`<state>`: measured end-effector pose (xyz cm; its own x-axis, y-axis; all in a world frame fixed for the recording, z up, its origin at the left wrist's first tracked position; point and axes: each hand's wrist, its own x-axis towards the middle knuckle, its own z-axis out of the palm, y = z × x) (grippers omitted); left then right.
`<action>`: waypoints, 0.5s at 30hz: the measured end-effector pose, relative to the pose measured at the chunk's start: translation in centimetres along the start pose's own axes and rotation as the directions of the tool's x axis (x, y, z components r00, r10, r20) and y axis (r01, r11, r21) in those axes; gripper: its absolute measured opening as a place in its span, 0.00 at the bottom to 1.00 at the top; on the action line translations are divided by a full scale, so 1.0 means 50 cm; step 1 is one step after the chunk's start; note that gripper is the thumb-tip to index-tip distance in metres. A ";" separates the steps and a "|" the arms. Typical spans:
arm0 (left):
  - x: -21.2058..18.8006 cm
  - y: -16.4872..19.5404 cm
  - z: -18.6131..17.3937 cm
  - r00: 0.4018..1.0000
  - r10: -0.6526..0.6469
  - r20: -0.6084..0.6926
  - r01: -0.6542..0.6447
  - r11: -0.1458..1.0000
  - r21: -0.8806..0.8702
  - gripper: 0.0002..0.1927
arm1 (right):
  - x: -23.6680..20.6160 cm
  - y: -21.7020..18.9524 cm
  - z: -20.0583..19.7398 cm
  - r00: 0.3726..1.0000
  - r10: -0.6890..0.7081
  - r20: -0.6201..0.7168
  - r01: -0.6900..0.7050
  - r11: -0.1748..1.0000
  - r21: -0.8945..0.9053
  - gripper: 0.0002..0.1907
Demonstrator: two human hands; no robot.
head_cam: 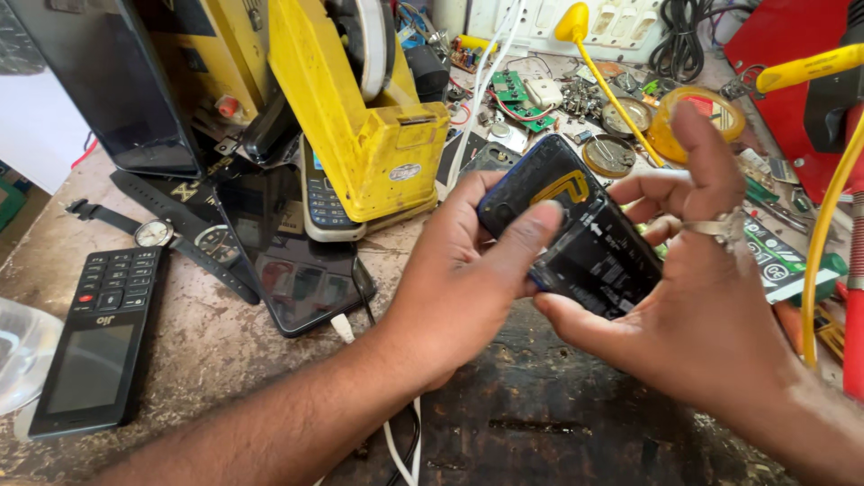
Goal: The person disassembles a smartphone at a cluttered repair workbench. They pry off the back cover, lift out an internal flex-cable assembly, use a screwdriver on the exposed chassis, and repeatedly turn the phone and its separated back panel over in their hands while working on the internal components.
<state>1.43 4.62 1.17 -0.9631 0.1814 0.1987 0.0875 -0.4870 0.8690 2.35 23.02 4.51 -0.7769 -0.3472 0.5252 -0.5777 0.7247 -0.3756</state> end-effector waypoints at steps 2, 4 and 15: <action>0.008 -0.011 -0.009 0.999 -0.023 -0.038 0.023 1.000 0.014 0.16 | 0.004 0.003 0.000 0.996 -0.086 0.008 0.087 0.995 -0.048 0.74; 0.014 -0.014 -0.020 0.999 -0.032 -0.041 0.034 0.998 0.052 0.14 | 0.013 0.013 -0.007 1.000 -0.012 0.016 0.010 0.991 0.136 0.68; -0.007 0.013 -0.018 0.991 0.069 0.116 -0.112 0.899 0.423 0.08 | 0.029 0.068 -0.031 0.950 0.277 0.144 -0.282 0.564 0.776 0.41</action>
<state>1.57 3.49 1.24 -0.9188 0.2453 0.3093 0.2941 -0.0973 0.9508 -0.38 25.89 5.17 -0.9342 -0.2151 0.2847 -0.3006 0.0443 -0.9527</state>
